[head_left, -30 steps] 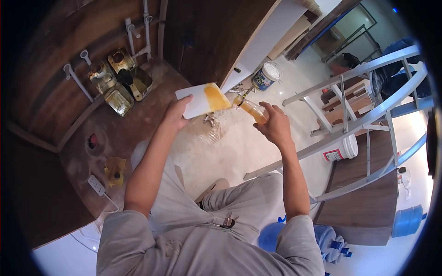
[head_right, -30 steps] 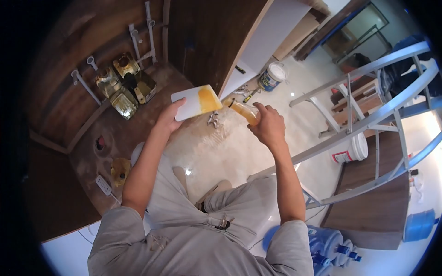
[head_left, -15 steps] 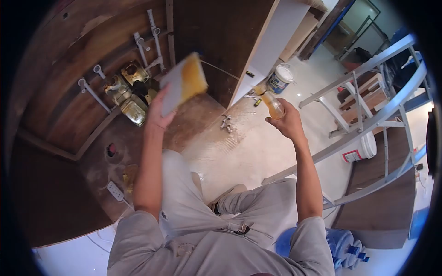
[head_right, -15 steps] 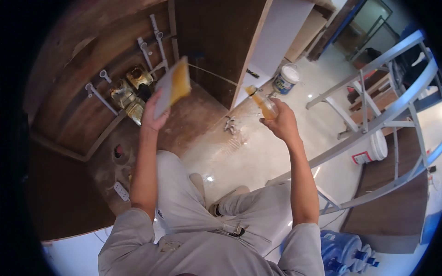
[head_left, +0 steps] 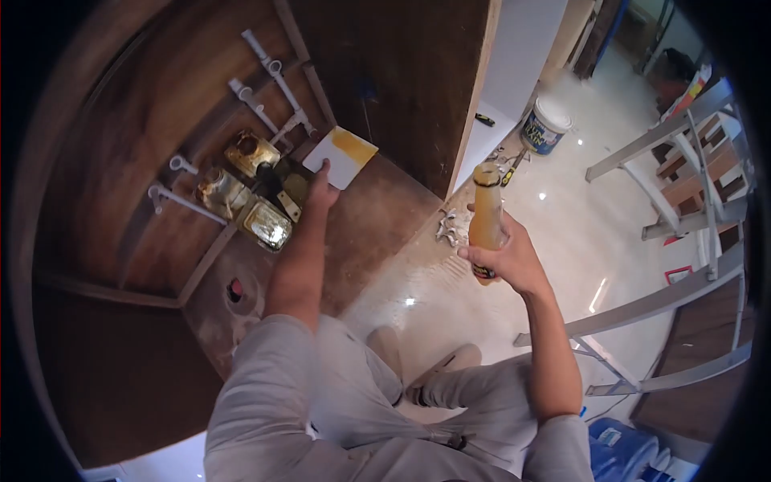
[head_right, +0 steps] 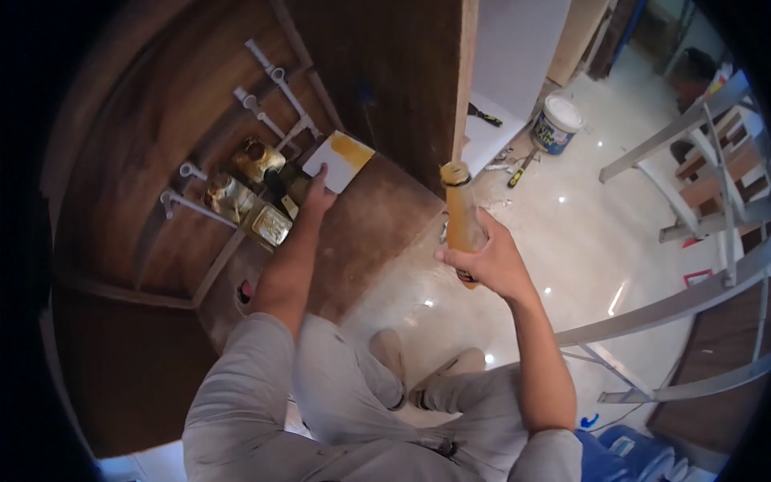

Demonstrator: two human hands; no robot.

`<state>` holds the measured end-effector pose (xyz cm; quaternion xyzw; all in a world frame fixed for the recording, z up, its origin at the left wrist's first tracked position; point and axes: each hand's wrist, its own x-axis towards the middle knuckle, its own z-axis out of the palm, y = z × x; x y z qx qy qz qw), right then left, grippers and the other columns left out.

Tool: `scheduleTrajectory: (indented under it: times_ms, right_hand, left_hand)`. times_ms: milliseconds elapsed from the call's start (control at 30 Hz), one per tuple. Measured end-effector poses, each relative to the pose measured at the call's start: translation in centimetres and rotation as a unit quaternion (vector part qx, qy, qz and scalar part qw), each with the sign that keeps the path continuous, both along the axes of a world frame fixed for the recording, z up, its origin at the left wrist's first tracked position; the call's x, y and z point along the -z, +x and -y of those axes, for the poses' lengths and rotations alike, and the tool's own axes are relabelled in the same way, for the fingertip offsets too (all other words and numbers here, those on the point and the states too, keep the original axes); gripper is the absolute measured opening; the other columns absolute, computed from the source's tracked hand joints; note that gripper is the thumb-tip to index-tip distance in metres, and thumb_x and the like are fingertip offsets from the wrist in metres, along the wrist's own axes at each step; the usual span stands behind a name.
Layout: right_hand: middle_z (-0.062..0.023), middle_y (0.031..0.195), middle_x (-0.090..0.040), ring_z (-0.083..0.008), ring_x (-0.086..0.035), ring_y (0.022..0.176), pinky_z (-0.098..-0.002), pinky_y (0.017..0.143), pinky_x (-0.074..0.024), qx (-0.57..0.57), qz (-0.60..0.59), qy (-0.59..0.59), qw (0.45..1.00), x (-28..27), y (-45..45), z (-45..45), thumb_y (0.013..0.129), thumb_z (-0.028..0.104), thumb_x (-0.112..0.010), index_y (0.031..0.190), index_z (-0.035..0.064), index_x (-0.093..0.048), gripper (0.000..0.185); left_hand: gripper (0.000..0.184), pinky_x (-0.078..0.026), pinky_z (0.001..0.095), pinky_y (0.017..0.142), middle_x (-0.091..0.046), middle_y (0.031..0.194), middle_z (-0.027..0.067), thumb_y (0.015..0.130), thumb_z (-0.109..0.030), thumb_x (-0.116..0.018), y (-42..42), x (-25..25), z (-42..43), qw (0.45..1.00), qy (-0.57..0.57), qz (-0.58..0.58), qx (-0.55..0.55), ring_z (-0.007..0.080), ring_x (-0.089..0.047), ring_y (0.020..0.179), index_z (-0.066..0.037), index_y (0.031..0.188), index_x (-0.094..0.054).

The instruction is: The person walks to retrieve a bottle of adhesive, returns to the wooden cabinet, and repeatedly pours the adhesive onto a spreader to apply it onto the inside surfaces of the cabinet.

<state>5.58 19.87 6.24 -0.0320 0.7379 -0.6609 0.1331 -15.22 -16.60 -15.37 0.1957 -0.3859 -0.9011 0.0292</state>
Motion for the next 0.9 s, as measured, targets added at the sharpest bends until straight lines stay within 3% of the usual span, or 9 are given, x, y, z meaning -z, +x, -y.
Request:
scheduleTrajectory:
  times_ms: [67, 267, 367, 567, 700, 767, 800, 867, 900]
  right_hand:
    - [-0.0006, 0.069, -0.054, -0.0063, -0.046, 0.047, -0.0222, 0.040, -0.0357, -0.021, 0.025, 0.001, 0.999, 0.3, -0.3, -0.5, 0.068, 0.010, -0.079, 0.109, 0.0028, -0.052, 0.049]
    - [-0.0013, 0.074, -0.055, -0.0063, -0.048, 0.052, -0.0221, 0.044, -0.0386, -0.009, 0.052, -0.007, 0.999, 0.1, -0.6, -0.9, 0.068, 0.013, -0.080, 0.113, 0.0040, -0.052, 0.053]
    - [-0.0022, 0.081, -0.056, -0.0085, -0.053, 0.064, -0.0240, 0.055, -0.0444, -0.029, 0.092, -0.005, 0.995, -0.1, -0.7, -1.4, 0.067, 0.015, -0.081, 0.114, 0.0032, -0.053, 0.056]
    - [-0.0015, 0.091, -0.056, -0.0132, -0.053, 0.089, -0.0279, 0.082, -0.0429, -0.037, 0.000, 0.004, 0.999, -0.3, 0.2, -2.2, 0.067, 0.017, -0.081, 0.112, 0.0034, -0.055, 0.054]
    - [-0.0020, 0.089, -0.056, -0.0129, -0.052, 0.085, -0.0275, 0.080, -0.0429, -0.044, -0.028, 0.047, 0.998, 0.3, 0.7, -2.9, 0.065, 0.017, -0.082, 0.111, 0.0044, -0.055, 0.054]
    - [-0.0024, 0.088, -0.055, -0.0127, -0.051, 0.084, -0.0275, 0.079, -0.0428, -0.054, -0.022, 0.054, 0.997, 0.1, 0.8, -3.1, 0.065, 0.017, -0.082, 0.111, 0.0049, -0.055, 0.054]
    - [-0.0026, 0.088, -0.055, -0.0127, -0.051, 0.084, -0.0274, 0.079, -0.0427, -0.055, -0.020, 0.049, 0.997, 0.2, 1.0, -3.0, 0.065, 0.016, -0.082, 0.110, 0.0049, -0.055, 0.054]
    - [-0.0031, 0.088, -0.055, -0.0126, -0.051, 0.084, -0.0272, 0.079, -0.0426, -0.055, -0.021, 0.042, 0.997, 0.2, 1.0, -2.7, 0.065, 0.016, -0.081, 0.110, 0.0050, -0.055, 0.053]
    - [-0.0031, 0.089, -0.055, -0.0127, -0.051, 0.084, -0.0271, 0.079, -0.0426, -0.056, -0.018, 0.042, 0.997, 0.2, 0.9, -2.6, 0.065, 0.015, -0.081, 0.110, 0.0047, -0.055, 0.053]
  left_hand:
    - [0.039, -0.044, 0.0387, 0.097, -0.055, 0.122, 0.0086, 0.094, -0.024, -0.051, -2.9, 1.4, -1.1, 1.000, 0.016, 0.020, 0.001, 0.0253, -0.053, 0.112, -0.005, 0.127, -0.045]
    - [0.035, -0.049, 0.0387, 0.089, -0.056, 0.118, 0.0110, 0.091, -0.012, -0.054, -7.6, 2.7, -2.3, 0.999, -0.035, 0.001, 0.033, 0.0255, -0.056, 0.109, -0.003, 0.123, -0.046]
    - [0.035, -0.050, 0.0393, 0.087, -0.055, 0.117, 0.0123, 0.089, -0.006, -0.054, -10.2, 1.4, -4.3, 0.997, -0.073, 0.010, 0.031, 0.0268, -0.057, 0.107, -0.002, 0.122, -0.046]
    - [0.035, -0.050, 0.0397, 0.086, -0.055, 0.115, 0.0127, 0.086, -0.001, -0.053, -10.1, -2.1, -8.4, 0.990, -0.137, -0.021, 0.027, 0.0272, -0.058, 0.103, -0.001, 0.120, -0.047]
    - [0.027, -0.049, 0.0359, 0.080, -0.060, 0.106, 0.0133, 0.085, -0.001, -0.055, -8.4, -4.1, -11.8, 0.975, -0.208, -0.081, -0.014, 0.0249, -0.061, 0.094, 0.002, 0.112, -0.053]
    - [0.020, -0.048, 0.0333, 0.075, -0.065, 0.095, 0.0147, 0.085, -0.006, -0.058, -6.4, -5.5, -13.6, 0.947, -0.305, -0.093, -0.046, 0.0234, -0.063, 0.084, 0.006, 0.101, -0.058]
    - [0.024, -0.048, 0.0343, 0.075, -0.066, 0.093, 0.0168, 0.086, -0.012, -0.059, -5.7, -4.8, -13.6, 0.895, -0.439, -0.065, -0.041, 0.0229, -0.063, 0.086, 0.009, 0.099, -0.058]
    - [0.027, -0.045, 0.0330, 0.081, -0.063, 0.100, 0.0125, 0.087, -0.014, -0.059, -1.7, -5.5, -14.8, 0.825, -0.558, -0.071, 0.048, 0.0231, -0.060, 0.095, 0.005, 0.107, -0.057]
    - [0.029, -0.045, 0.0335, 0.081, -0.063, 0.101, 0.0133, 0.089, -0.015, -0.058, -0.1, -4.5, -14.5, 0.820, -0.553, -0.136, 0.044, 0.0234, -0.060, 0.095, 0.006, 0.109, -0.055]
